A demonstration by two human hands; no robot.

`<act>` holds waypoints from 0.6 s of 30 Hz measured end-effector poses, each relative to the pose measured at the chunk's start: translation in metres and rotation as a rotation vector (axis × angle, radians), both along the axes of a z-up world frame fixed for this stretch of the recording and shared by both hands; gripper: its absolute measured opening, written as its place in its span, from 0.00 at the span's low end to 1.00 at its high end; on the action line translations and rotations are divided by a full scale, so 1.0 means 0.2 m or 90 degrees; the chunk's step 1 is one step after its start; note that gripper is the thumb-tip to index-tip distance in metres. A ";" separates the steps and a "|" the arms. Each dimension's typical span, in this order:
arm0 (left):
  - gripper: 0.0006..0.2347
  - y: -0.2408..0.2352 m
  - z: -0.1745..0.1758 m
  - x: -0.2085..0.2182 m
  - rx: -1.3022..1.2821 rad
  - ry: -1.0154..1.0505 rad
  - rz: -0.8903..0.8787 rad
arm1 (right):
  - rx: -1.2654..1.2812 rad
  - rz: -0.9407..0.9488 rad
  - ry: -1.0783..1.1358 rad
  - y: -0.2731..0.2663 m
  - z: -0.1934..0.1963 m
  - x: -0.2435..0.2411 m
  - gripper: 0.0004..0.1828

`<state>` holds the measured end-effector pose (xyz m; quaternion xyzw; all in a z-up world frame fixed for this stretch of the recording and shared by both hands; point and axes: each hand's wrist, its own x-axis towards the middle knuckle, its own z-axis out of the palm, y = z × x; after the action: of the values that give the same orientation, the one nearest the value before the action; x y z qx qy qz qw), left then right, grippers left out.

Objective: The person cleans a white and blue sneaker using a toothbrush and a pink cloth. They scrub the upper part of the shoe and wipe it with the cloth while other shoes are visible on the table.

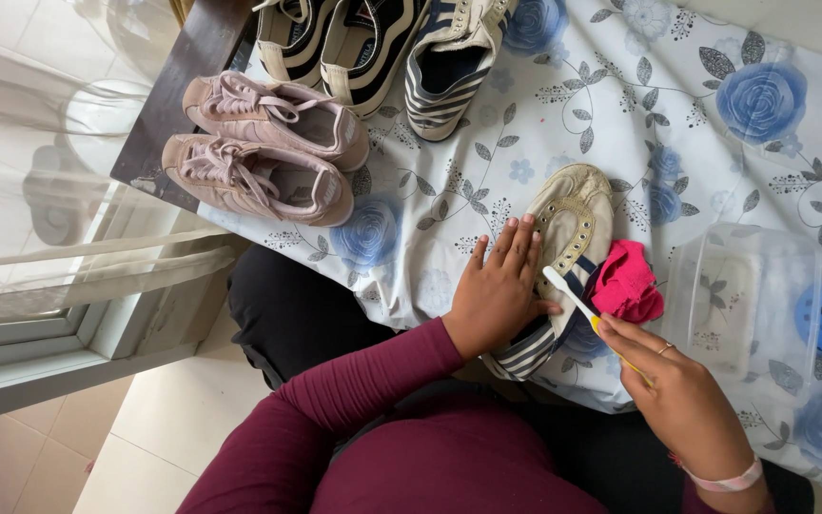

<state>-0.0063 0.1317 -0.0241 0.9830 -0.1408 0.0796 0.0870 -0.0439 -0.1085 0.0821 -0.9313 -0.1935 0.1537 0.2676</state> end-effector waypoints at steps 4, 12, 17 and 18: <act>0.46 0.00 -0.01 0.00 0.000 0.017 0.001 | -0.005 -0.015 0.049 -0.04 0.04 0.00 0.32; 0.46 0.00 0.00 0.00 -0.002 0.008 -0.003 | -0.004 0.009 0.027 -0.04 0.03 0.02 0.37; 0.46 0.00 -0.01 0.00 0.017 0.008 -0.005 | -0.030 0.014 0.040 -0.03 0.01 0.04 0.38; 0.46 0.00 -0.01 0.00 0.015 0.003 -0.007 | -0.008 0.042 0.001 -0.03 -0.02 0.04 0.39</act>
<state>-0.0061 0.1318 -0.0253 0.9833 -0.1468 0.0755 0.0761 -0.0349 -0.1141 0.0779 -0.9258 -0.2234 0.1643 0.2568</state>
